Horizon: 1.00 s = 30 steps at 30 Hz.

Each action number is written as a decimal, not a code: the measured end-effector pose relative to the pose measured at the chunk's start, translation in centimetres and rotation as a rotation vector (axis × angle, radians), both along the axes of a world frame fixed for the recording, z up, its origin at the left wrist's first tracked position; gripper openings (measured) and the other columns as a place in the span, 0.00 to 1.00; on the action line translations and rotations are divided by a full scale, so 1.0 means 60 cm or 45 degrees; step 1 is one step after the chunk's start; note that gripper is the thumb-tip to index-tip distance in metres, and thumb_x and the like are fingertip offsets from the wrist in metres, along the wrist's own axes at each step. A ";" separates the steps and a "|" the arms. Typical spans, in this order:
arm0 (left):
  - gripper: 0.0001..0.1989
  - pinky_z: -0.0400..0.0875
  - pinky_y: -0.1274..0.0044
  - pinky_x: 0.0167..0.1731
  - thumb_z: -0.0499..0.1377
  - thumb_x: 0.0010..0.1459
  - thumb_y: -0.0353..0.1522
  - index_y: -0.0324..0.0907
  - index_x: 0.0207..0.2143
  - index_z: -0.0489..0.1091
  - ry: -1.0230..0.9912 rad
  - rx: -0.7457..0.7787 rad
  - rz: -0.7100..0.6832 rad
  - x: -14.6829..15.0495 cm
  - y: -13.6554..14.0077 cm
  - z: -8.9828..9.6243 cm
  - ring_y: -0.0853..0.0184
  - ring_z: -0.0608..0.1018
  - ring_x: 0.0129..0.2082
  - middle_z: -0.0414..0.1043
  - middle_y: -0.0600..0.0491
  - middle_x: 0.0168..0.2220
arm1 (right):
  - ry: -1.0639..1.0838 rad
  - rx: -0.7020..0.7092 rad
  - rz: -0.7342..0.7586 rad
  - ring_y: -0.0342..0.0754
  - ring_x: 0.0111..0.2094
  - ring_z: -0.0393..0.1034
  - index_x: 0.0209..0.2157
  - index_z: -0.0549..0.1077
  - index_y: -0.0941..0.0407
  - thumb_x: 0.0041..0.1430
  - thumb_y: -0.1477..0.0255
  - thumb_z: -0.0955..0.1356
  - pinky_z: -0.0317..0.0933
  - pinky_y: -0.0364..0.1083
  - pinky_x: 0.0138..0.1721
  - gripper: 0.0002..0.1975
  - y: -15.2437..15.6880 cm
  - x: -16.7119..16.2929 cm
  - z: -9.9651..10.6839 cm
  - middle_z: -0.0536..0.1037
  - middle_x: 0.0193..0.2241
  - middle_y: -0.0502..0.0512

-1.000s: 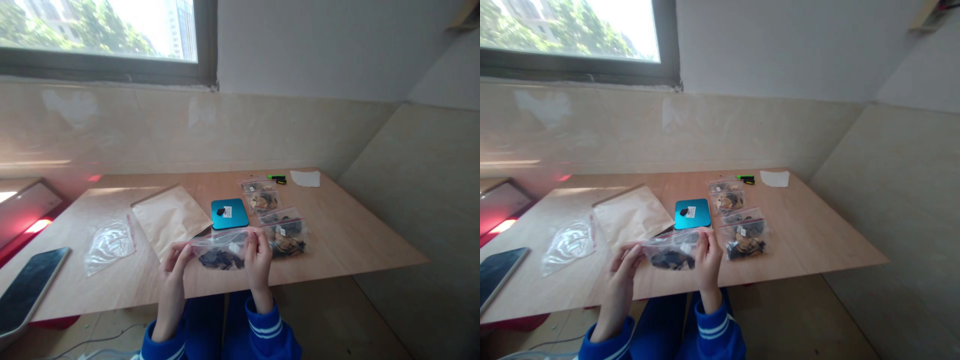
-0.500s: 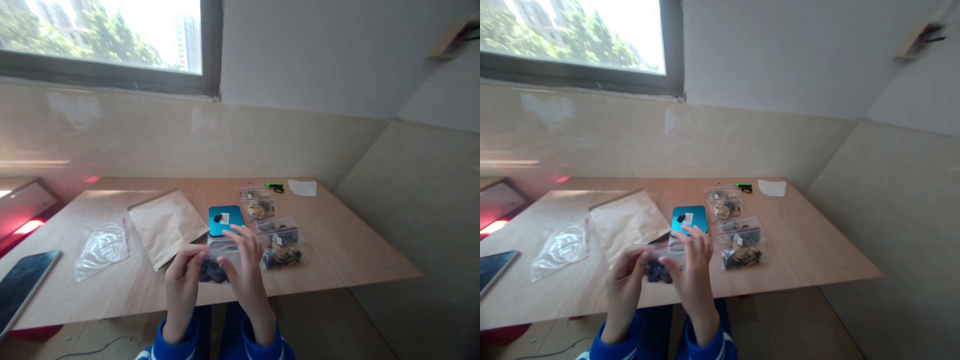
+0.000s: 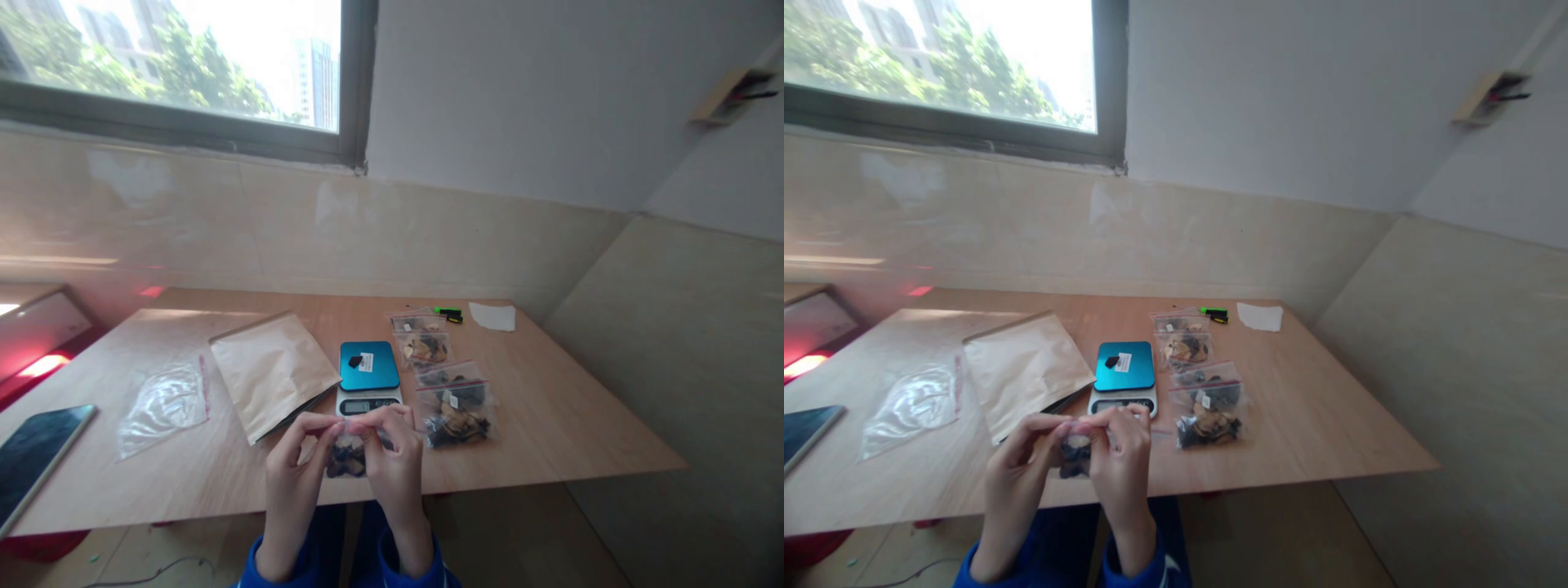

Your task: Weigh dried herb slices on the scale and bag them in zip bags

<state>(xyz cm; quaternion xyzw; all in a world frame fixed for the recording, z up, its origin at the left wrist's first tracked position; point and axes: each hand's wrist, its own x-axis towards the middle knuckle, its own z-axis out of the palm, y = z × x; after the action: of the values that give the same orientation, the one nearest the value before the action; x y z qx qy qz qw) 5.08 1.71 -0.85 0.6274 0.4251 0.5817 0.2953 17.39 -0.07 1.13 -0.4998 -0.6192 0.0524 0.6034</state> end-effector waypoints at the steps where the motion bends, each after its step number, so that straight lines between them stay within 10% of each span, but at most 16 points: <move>1: 0.04 0.72 0.85 0.29 0.61 0.58 0.34 0.44 0.33 0.74 -0.002 -0.003 -0.014 0.001 0.001 0.000 0.72 0.78 0.28 0.76 0.57 0.28 | 0.009 -0.002 -0.004 0.44 0.25 0.70 0.25 0.71 0.53 0.63 0.75 0.67 0.59 0.45 0.36 0.11 0.001 0.001 -0.001 0.78 0.22 0.45; 9: 0.03 0.72 0.84 0.32 0.60 0.59 0.31 0.45 0.35 0.74 0.017 0.057 -0.141 0.002 0.004 -0.001 0.72 0.77 0.31 0.76 0.56 0.30 | 0.013 -0.103 0.083 0.47 0.36 0.73 0.37 0.75 0.52 0.61 0.67 0.69 0.62 0.45 0.39 0.04 0.000 0.012 0.004 0.80 0.31 0.48; 30: 0.05 0.73 0.81 0.29 0.60 0.58 0.33 0.42 0.30 0.73 0.004 -0.003 -0.134 -0.008 0.000 -0.013 0.69 0.77 0.28 0.75 0.55 0.27 | 0.126 -0.027 0.073 0.45 0.29 0.69 0.26 0.73 0.54 0.59 0.65 0.71 0.62 0.44 0.33 0.10 0.003 -0.005 -0.009 0.74 0.24 0.48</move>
<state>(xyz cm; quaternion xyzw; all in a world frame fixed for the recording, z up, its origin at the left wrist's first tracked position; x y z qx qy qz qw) 4.57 1.72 -1.61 0.6494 0.3926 0.5639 0.3258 17.12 0.12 0.60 -0.4849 -0.6021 0.1008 0.6263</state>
